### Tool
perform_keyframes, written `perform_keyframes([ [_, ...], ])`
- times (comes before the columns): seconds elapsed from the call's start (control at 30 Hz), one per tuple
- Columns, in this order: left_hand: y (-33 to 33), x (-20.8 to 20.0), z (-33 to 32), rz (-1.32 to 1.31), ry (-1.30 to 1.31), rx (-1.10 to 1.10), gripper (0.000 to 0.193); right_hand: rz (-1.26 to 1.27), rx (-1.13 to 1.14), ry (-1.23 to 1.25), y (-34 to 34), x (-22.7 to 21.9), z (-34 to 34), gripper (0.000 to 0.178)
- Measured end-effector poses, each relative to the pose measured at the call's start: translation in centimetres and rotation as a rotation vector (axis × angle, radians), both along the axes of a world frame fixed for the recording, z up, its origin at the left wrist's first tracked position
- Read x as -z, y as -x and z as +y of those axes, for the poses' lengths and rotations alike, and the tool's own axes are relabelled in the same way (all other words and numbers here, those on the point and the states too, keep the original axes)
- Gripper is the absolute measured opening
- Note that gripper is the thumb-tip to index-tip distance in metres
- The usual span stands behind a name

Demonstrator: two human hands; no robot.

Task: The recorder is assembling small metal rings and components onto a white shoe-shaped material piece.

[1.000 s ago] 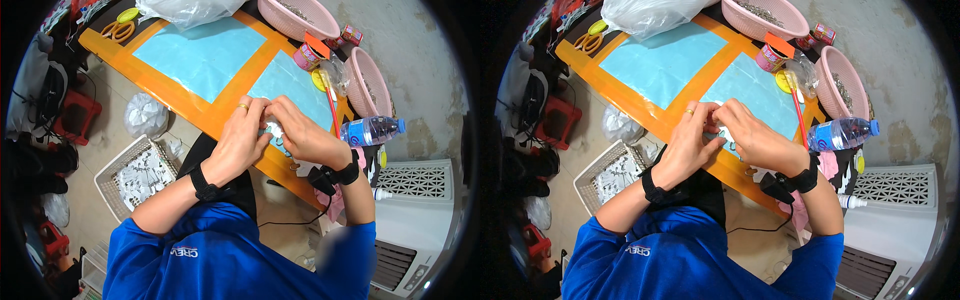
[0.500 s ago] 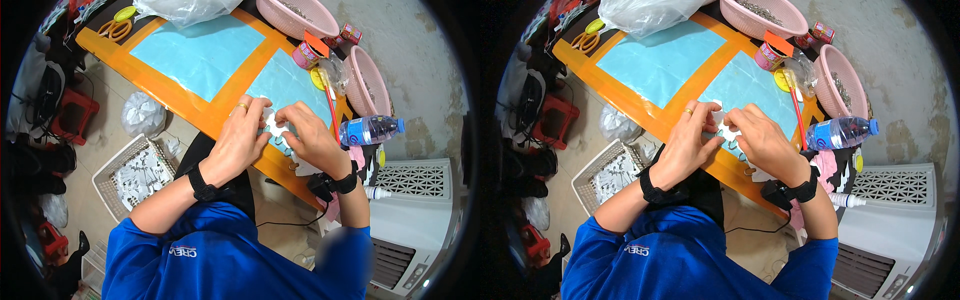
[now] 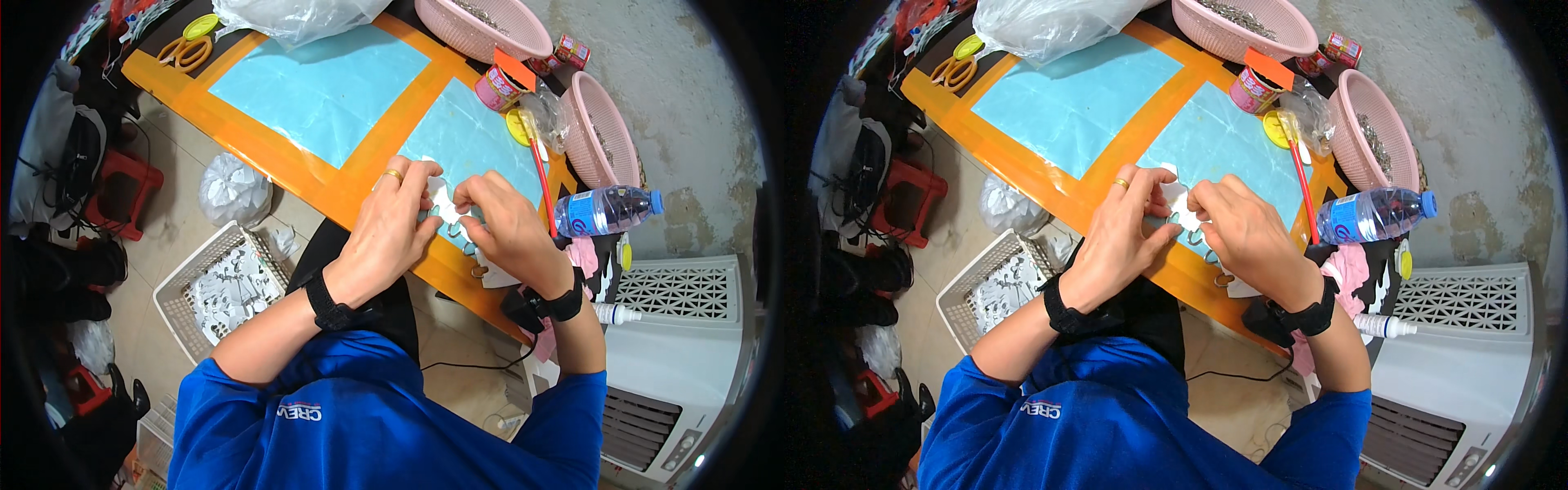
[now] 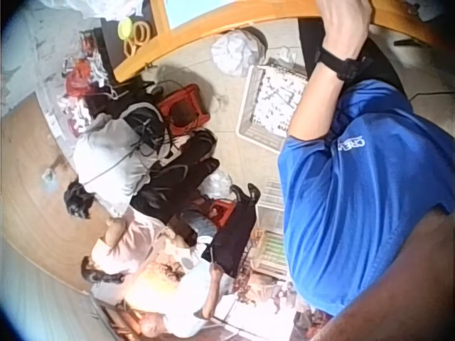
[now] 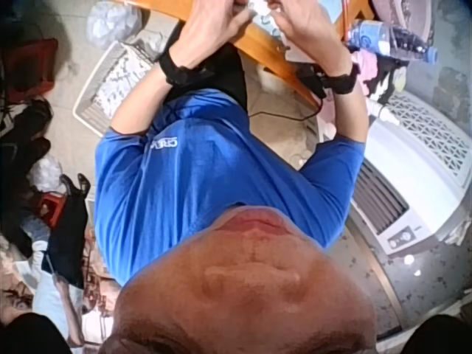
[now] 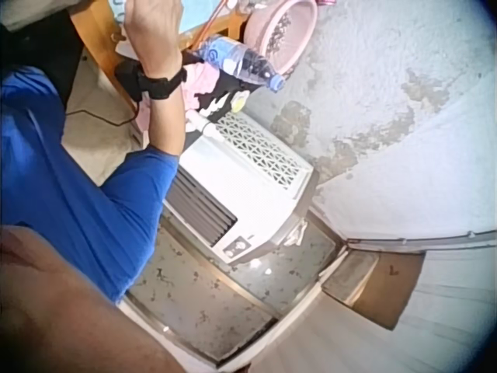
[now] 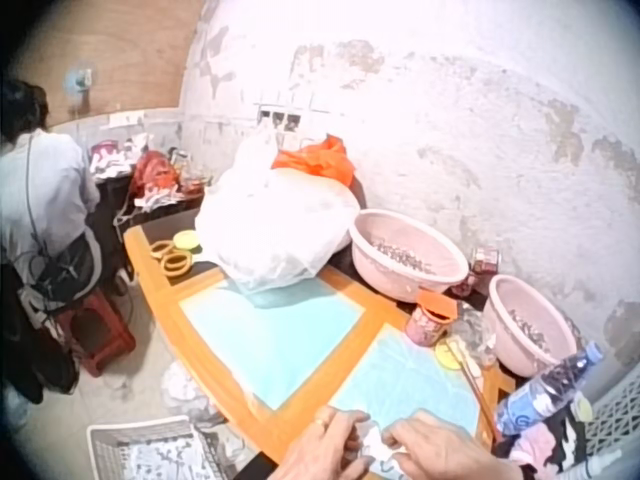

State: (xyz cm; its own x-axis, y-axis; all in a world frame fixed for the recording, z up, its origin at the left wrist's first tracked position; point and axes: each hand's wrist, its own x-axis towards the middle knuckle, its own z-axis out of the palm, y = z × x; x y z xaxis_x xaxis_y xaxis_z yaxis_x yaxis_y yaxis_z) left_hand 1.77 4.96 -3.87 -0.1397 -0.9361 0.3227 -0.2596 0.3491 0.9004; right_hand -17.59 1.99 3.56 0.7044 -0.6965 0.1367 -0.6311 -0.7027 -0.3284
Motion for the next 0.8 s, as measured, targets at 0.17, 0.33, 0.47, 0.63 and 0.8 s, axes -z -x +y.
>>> perform_keyframes([
  [0.17, 0.0, 0.0, 0.0, -0.026, 0.015, -0.009, 0.049, -0.106, 0.041, -0.159, 0.2, 0.6, -0.9, 0.03],
  [0.33, 0.1, 0.3, -0.1, -0.11, 0.088, -0.003, 0.03, -0.072, 0.105, -0.358, 0.3, 0.3, -2.3, 0.027],
  [0.47, 0.9, 0.2, 0.2, -0.149, 0.131, -0.041, 0.025, -0.099, 0.091, -0.477, -0.1, 0.1, -3.0, 0.022],
  [0.63, 1.1, 0.0, 0.1, -0.155, 0.085, -0.032, 0.025, -0.22, 0.08, -0.499, 0.5, 1.1, -2.6, 0.02],
  [0.8, 1.2, -0.2, -0.1, -0.188, 0.081, -0.004, 0.025, -0.412, 0.082, -0.51, 2.1, 3.0, -2.0, 0.022],
])
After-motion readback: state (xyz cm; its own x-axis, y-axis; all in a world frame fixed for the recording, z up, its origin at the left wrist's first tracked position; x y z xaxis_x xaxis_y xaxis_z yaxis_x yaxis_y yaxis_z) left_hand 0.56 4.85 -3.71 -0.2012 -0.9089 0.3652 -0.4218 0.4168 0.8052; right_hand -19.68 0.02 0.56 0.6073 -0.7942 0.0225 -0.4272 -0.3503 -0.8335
